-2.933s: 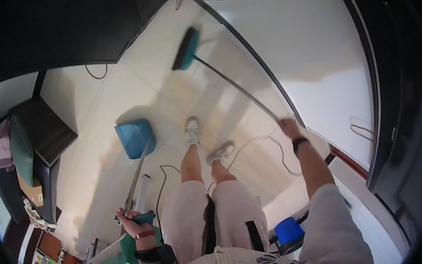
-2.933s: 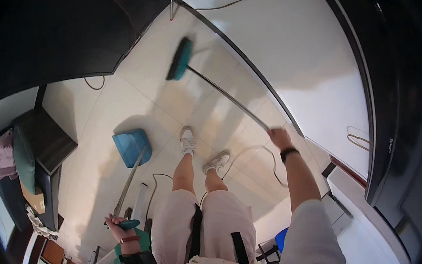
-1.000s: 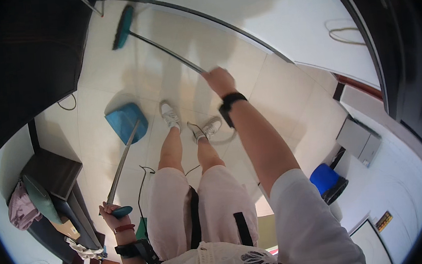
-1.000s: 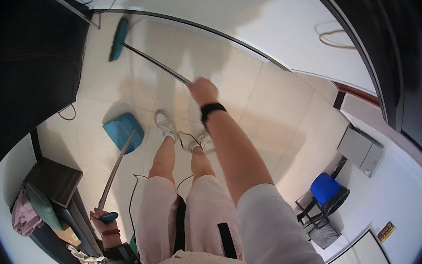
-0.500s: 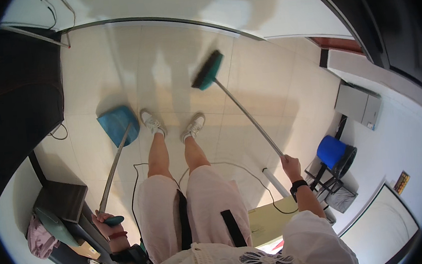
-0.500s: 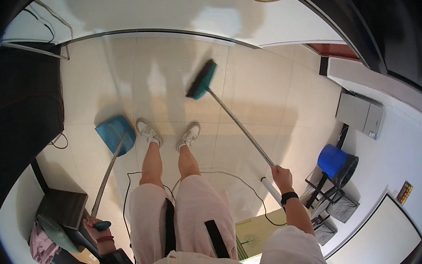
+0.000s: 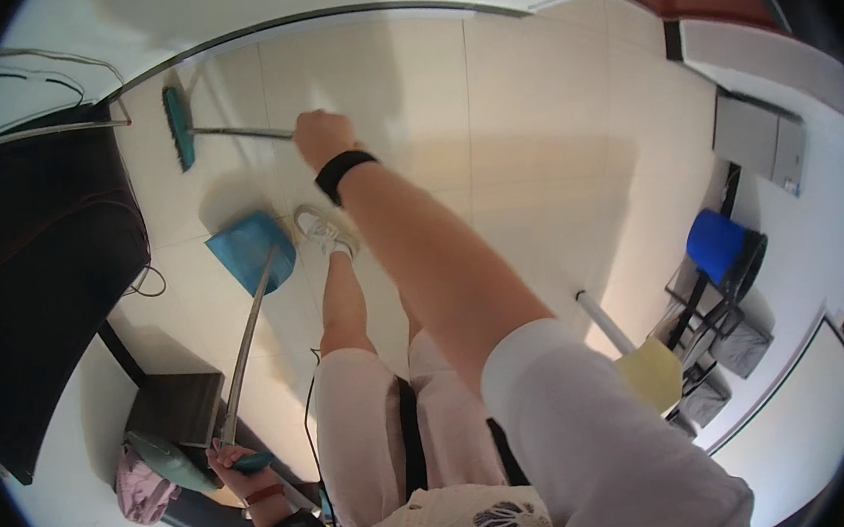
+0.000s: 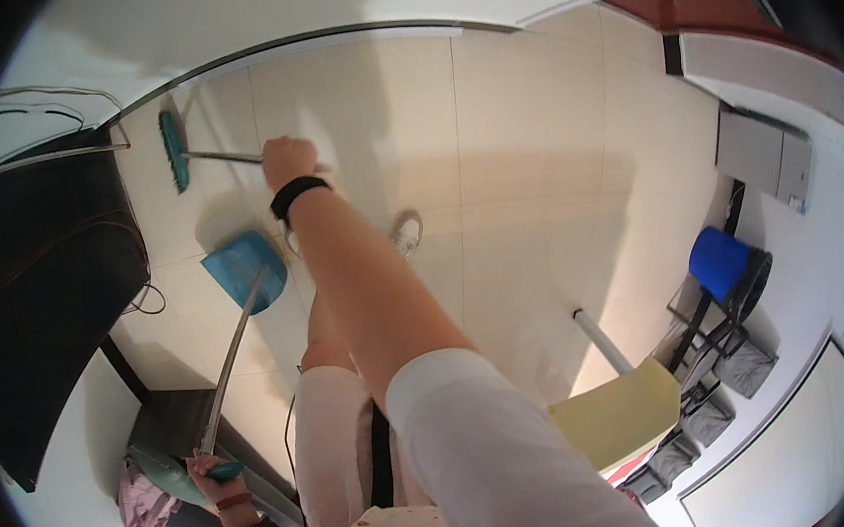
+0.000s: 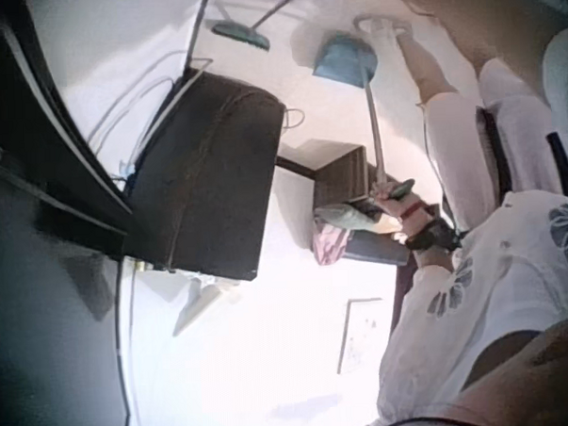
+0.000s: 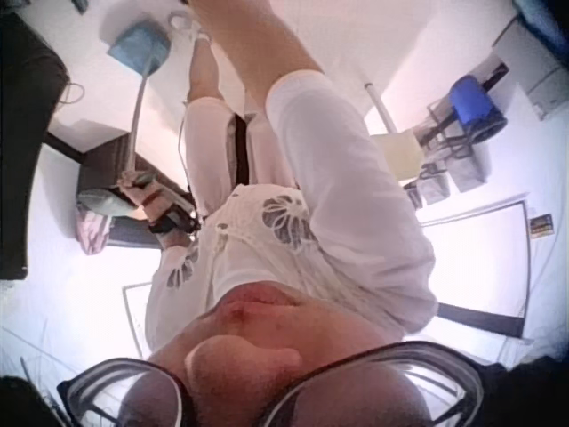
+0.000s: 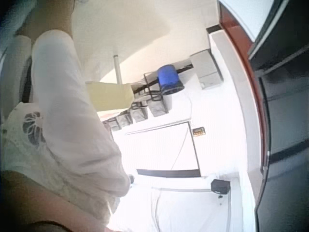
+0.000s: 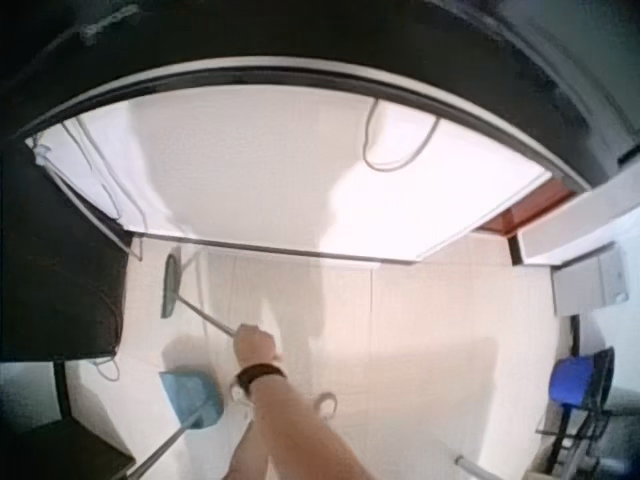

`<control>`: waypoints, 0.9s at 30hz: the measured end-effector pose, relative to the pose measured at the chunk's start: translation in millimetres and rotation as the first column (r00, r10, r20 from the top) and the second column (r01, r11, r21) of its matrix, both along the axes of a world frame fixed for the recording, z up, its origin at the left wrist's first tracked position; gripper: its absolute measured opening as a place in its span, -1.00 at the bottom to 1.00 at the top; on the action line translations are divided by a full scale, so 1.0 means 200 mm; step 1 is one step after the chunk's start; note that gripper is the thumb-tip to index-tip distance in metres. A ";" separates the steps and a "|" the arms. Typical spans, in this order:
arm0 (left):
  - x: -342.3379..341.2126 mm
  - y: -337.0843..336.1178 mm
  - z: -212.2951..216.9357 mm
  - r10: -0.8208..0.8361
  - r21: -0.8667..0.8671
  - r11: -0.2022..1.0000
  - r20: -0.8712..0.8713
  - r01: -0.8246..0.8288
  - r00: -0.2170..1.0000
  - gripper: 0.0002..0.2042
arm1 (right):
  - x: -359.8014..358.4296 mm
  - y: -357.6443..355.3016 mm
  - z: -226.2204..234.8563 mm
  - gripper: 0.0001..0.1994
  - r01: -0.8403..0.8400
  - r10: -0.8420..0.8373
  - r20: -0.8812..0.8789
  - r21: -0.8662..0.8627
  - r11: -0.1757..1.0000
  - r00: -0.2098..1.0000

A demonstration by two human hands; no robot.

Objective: Sweep the floor using a broom and dustpan.

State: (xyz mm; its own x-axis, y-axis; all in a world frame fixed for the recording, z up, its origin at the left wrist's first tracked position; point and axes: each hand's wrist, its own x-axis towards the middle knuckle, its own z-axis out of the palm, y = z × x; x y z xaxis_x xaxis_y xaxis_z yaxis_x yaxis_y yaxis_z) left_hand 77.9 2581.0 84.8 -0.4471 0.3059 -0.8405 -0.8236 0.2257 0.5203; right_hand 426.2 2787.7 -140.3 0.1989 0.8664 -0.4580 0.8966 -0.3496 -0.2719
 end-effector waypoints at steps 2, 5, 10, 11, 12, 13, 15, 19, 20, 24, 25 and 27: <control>0.06 0.03 0.05 -0.037 -0.031 0.999 -0.096 0.034 0.995 -0.80 | 0.20 -0.14 -0.03 -0.84 0.070 -0.063 -0.081 0.081 0.994 0.995; 0.05 0.06 0.07 -0.070 0.003 0.997 -0.115 0.071 0.991 -0.79 | 0.75 -0.57 -0.01 -0.62 0.109 -0.111 -0.011 -0.122 0.987 0.994; 0.19 0.07 0.01 -0.155 -0.030 0.988 -0.075 0.153 0.985 -0.80 | 1.64 -1.41 0.36 -0.64 0.324 -0.283 0.199 -0.221 0.920 0.938; 0.20 0.08 0.00 -0.156 -0.042 0.987 -0.066 0.153 0.986 -0.80 | 1.69 -1.50 0.43 -0.66 0.391 -0.339 0.236 -0.228 0.891 0.911; 0.20 0.09 0.01 -0.156 -0.052 0.987 -0.067 0.152 0.986 -0.80 | 1.67 -1.52 0.50 -0.67 0.466 -0.407 0.244 -0.281 0.839 0.880; 0.21 0.10 0.03 -0.162 -0.051 0.986 -0.078 0.158 0.984 -0.80 | 1.64 -1.56 0.48 -0.67 0.468 -0.413 0.234 -0.283 0.837 0.880; 0.28 0.12 0.03 -0.223 -0.019 0.975 -0.083 0.222 0.971 -0.79 | 1.61 -1.68 0.47 -0.67 0.520 -0.476 0.214 -0.263 0.813 0.853; 0.40 0.16 0.02 -0.241 -0.007 0.971 -0.063 0.241 0.968 -0.78 | 1.15 -2.30 0.22 -0.60 0.550 -0.561 0.032 -0.251 0.797 0.827; 0.40 0.16 0.04 -0.273 -0.011 0.962 -0.127 0.273 0.954 -0.78 | 0.93 -2.34 0.27 -0.58 0.626 -0.694 0.002 -0.434 0.648 0.720; 0.45 0.20 0.07 -0.303 0.001 0.952 -0.132 0.305 0.944 -0.77 | 0.53 -2.46 0.61 -0.61 0.756 -0.957 0.011 -0.615 0.223 0.291; 0.45 0.20 0.08 -0.304 0.002 0.952 -0.138 0.307 0.943 -0.77 | 0.55 -2.37 0.72 -0.61 0.753 -0.957 0.007 -0.619 0.223 0.289; 0.48 0.21 0.09 -0.357 -0.009 0.933 -0.161 0.360 0.920 -0.76 | 0.63 -2.24 0.83 -0.60 0.804 -0.971 -0.073 -0.548 0.231 0.229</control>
State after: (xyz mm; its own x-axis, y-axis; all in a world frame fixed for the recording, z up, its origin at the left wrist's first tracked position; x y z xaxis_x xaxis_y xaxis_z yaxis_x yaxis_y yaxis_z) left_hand 173.3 2622.6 103.8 -0.4302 0.4862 -0.7606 -0.5970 0.4788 0.6437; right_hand 552.2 2339.5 26.2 0.4902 -0.0232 -0.8713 -0.2247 -0.9692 -0.1006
